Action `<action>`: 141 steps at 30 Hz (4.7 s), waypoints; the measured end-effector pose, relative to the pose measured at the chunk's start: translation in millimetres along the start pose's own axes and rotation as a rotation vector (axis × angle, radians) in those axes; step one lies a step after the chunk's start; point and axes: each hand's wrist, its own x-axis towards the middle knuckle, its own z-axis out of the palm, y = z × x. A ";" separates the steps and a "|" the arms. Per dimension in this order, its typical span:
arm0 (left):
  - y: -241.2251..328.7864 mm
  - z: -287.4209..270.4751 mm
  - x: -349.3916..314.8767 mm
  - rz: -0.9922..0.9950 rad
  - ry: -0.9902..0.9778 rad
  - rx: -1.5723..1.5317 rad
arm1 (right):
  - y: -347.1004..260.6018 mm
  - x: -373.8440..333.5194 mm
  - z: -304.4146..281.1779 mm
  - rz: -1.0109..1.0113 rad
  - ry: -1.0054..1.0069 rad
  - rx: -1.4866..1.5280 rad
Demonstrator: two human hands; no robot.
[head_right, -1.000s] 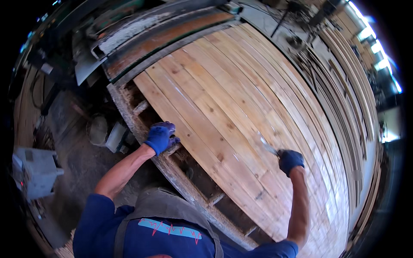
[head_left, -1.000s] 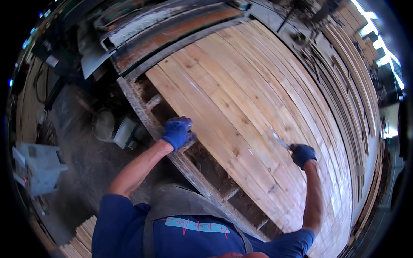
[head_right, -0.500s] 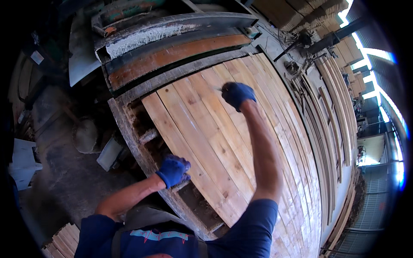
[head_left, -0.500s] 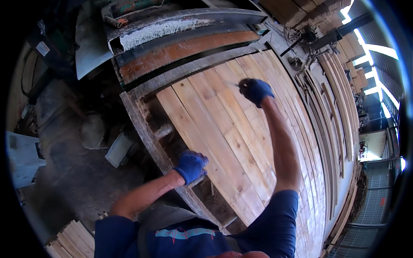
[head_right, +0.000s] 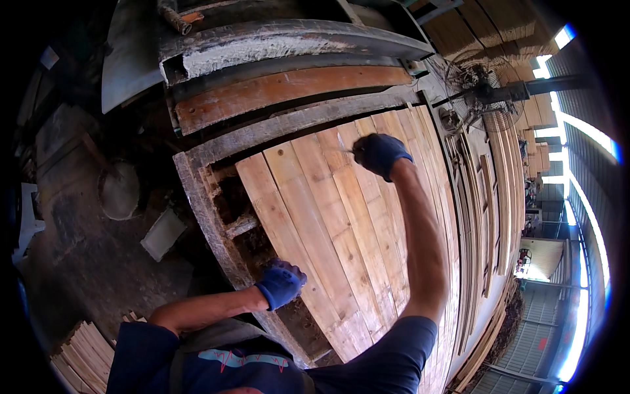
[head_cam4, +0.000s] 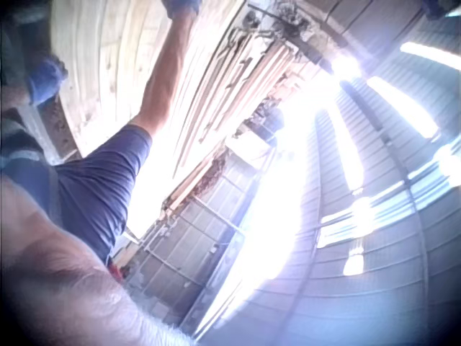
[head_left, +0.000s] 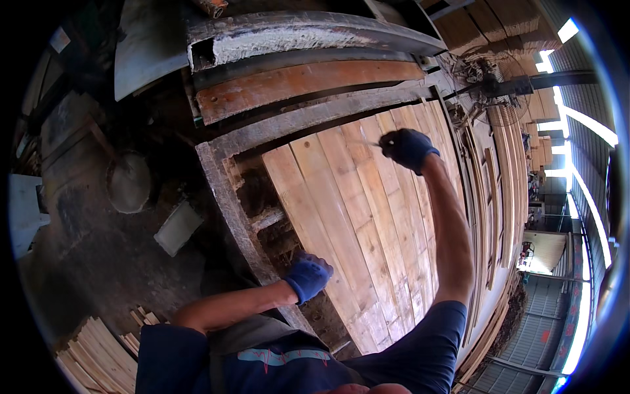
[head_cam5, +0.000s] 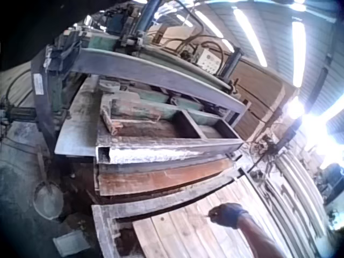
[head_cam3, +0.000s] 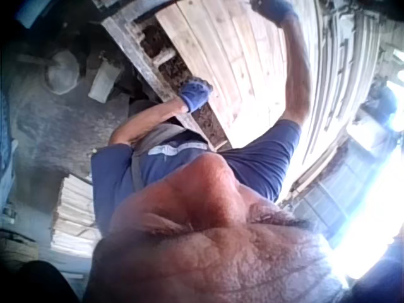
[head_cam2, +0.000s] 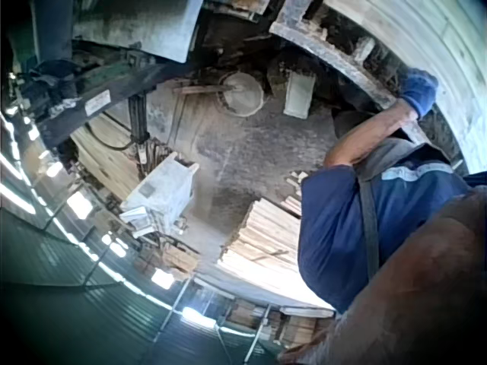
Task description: The person applies a white liquid to wooden planks using a brush and a small container. They dip the brush into a bucket, transfer liquid to the container, and then spread it along the length of each plank. The person also stacks the treated planks and uses a hammer to tap them into place on a curved wooden structure.
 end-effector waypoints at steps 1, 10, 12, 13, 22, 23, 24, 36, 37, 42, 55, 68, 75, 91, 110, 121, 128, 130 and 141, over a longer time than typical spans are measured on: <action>0.1 0.1 1.1 0.004 0.000 -0.007 | -12.1 11.4 -3.3 0.003 0.049 0.011; -6.3 3.0 -2.9 0.043 0.164 -0.150 | -37.9 -9.6 -5.1 -0.117 -0.100 -0.018; -2.1 45.7 -0.1 0.089 0.227 -0.072 | -59.5 -44.7 -4.4 -0.053 -0.050 0.398; 1.4 44.9 0.5 0.018 0.292 -0.048 | -87.8 -57.3 -15.0 -0.012 -0.082 0.599; -34.4 -37.3 -102.0 0.162 0.108 -0.398 | -333.2 -73.5 29.4 -0.597 -0.150 1.086; -41.7 -33.5 -129.4 0.200 0.218 -0.447 | -351.9 -72.8 46.4 -0.571 -0.126 1.116; -47.2 -36.9 -159.4 0.172 0.350 -0.626 | -371.3 -69.3 61.7 -0.579 -0.148 1.147; -68.3 -13.1 -339.7 -0.505 0.495 -0.592 | -456.5 -34.9 300.0 -0.495 0.122 0.302; -75.0 -6.3 -349.7 -0.509 0.439 -0.582 | -459.8 -55.6 271.6 -0.492 0.123 0.262; -128.2 17.3 -369.0 -0.563 0.145 -0.623 | -452.9 -96.0 225.6 -0.377 0.133 0.441; -367.8 -14.6 -389.2 -0.583 0.318 -2.226 | -588.5 -13.1 121.3 -0.415 0.435 0.717; -475.7 45.9 -324.7 -0.869 0.107 -0.147 | -309.0 339.7 50.9 0.001 0.575 -0.500; -479.2 64.1 -302.4 -0.883 0.047 -0.133 | -258.1 401.7 86.3 0.027 1.141 -1.815; -386.6 -353.1 -250.2 -0.219 0.483 0.184 | -342.9 75.9 95.0 -0.086 0.714 0.097; -408.5 -748.9 -89.4 -0.290 0.718 1.315 | -303.8 -202.6 241.0 0.983 0.584 0.469; -435.7 -741.4 -103.4 -0.227 0.768 1.066 | -277.3 -166.8 232.3 0.961 0.732 0.406; -340.8 -679.1 -42.0 -0.365 0.842 1.061 | -268.5 -230.7 381.6 1.137 0.986 1.082; -339.8 -688.1 -70.0 -0.454 0.740 1.085 | -325.6 -224.1 230.8 1.091 0.399 0.562; -348.5 -707.9 -73.6 -0.333 0.737 0.976 | -306.9 -168.6 247.3 0.979 0.679 0.566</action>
